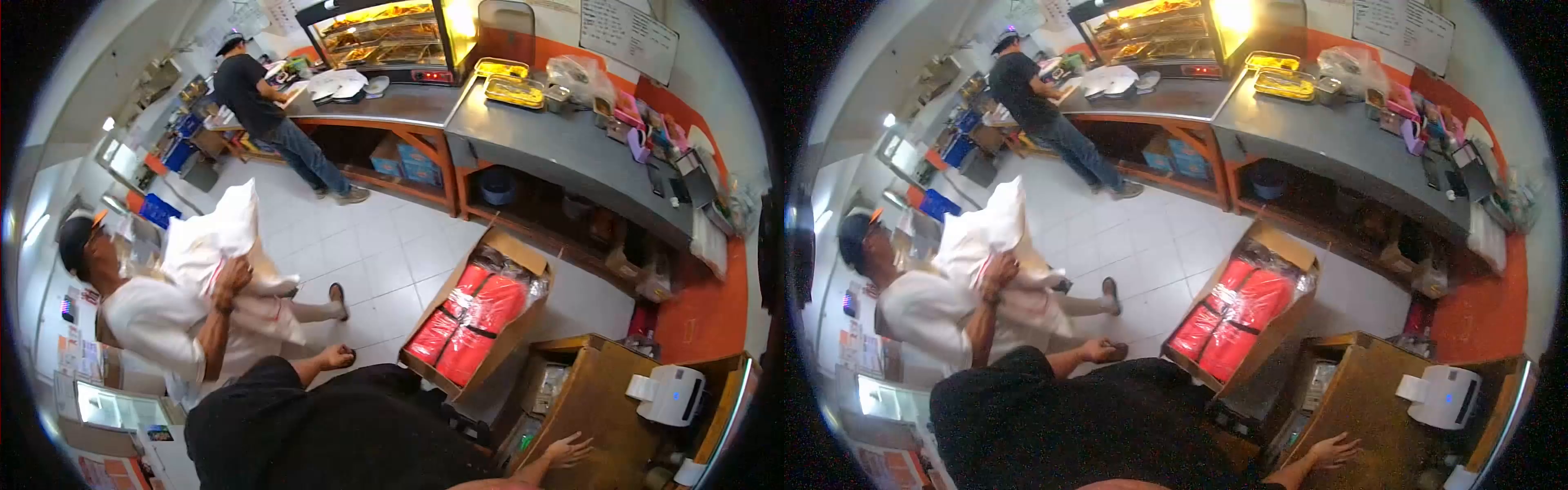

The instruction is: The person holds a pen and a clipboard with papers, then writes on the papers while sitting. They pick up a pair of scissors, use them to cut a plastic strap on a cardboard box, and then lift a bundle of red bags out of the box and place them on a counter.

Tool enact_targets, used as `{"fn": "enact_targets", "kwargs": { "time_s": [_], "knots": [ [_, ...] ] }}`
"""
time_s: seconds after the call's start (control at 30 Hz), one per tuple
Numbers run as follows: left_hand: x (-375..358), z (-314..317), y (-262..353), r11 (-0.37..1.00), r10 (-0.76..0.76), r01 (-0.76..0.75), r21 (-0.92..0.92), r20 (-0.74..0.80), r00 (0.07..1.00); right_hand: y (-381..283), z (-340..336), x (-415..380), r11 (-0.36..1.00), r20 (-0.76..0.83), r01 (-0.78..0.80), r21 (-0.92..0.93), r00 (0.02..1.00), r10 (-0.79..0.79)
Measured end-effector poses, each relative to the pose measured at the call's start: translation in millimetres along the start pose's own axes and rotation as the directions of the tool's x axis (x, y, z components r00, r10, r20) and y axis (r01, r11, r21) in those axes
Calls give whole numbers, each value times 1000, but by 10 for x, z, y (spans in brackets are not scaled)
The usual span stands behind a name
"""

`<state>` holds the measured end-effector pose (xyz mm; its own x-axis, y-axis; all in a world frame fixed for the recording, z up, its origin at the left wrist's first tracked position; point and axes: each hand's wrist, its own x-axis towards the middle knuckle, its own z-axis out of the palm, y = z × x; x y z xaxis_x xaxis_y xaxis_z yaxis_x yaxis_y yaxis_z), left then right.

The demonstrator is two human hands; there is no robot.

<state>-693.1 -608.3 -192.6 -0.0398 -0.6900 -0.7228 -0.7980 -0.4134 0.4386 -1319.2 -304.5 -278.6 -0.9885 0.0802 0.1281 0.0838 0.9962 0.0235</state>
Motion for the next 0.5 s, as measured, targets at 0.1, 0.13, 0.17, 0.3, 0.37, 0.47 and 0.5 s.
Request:
{"fn": "enact_targets", "kwargs": {
  "time_s": [0.1, 0.13, 0.17, 0.3, 0.37, 0.47, 0.5],
  "knots": [
    [170, 335, -589, 997, -51, 49, 51, 45, 998, 99, 129, 84, 998, -10, -12, -61, 1000, 12],
    [179, 435, -603, 998, -51, 50, 32, 39, 998, 72, 84, 71, 993, 55, -34, -114, 998, 40],
    [155, 526, -636, 997, -79, 79, 1, 42, 996, 33, 63, 74, 994, 46, -18, -110, 999, 23],
    [96, 638, -950, 998, -53, 50, 34, 98, 994, 126, 130, 79, 984, -18, -30, -176, 999, 27],
    [138, 628, -1341, 995, -69, 73, -70, 65, 996, 34, 64, -31, 990, -119, 18, -143, 992, -36],
    [-22, 396, -1680, 977, -137, 138, -162, 17, 990, -346, -1313, -473, 975, 215, -94, 203, 975, 49],
    [-120, 316, -1746, 968, -208, 205, -143, -3, 978, -486, -1412, -563, 972, 192, -66, 225, 981, 22]
  ]
}}
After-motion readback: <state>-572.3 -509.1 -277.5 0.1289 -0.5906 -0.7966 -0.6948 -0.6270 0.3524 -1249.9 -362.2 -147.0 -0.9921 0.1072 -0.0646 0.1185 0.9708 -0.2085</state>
